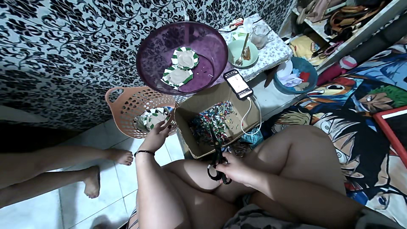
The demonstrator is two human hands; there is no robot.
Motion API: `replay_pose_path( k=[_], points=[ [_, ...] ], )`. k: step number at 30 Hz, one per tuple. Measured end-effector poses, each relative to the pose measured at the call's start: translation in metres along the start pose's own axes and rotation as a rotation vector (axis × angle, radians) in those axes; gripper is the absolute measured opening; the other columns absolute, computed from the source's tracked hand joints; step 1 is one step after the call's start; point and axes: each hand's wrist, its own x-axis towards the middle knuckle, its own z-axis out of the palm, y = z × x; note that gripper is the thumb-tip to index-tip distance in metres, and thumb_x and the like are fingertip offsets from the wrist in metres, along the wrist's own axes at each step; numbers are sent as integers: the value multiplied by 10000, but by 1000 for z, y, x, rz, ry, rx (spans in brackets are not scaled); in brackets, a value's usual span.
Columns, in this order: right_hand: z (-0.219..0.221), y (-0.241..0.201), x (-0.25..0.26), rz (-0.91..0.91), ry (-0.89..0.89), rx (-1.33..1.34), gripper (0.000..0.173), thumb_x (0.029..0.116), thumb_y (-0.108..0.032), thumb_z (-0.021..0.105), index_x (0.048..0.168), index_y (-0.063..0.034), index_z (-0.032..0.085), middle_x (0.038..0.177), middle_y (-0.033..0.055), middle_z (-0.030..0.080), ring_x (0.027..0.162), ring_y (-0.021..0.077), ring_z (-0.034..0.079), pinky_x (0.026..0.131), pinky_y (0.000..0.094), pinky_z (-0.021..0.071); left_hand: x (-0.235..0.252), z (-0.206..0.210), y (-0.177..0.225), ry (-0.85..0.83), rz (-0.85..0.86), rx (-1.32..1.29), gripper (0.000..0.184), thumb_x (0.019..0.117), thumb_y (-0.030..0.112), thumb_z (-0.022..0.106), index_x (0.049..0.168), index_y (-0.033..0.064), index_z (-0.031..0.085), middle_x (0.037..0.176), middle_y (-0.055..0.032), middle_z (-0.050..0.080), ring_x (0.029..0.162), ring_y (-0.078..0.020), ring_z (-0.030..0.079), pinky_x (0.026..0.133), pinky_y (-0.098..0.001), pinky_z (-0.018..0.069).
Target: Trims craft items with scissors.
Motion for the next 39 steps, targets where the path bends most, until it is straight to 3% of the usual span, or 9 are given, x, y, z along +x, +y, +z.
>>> replay_pose_path(
  k=[39],
  points=[
    [0, 1, 0, -14, 2, 0, 429, 1031, -120, 577, 1404, 15, 415, 1154, 158, 588, 815, 186, 683, 712, 334, 599, 0, 0, -1, 1, 10, 14, 528, 1108, 234, 444, 1572, 24, 304, 1467, -260, 516, 1236, -416, 596, 1007, -570, 473]
  ],
)
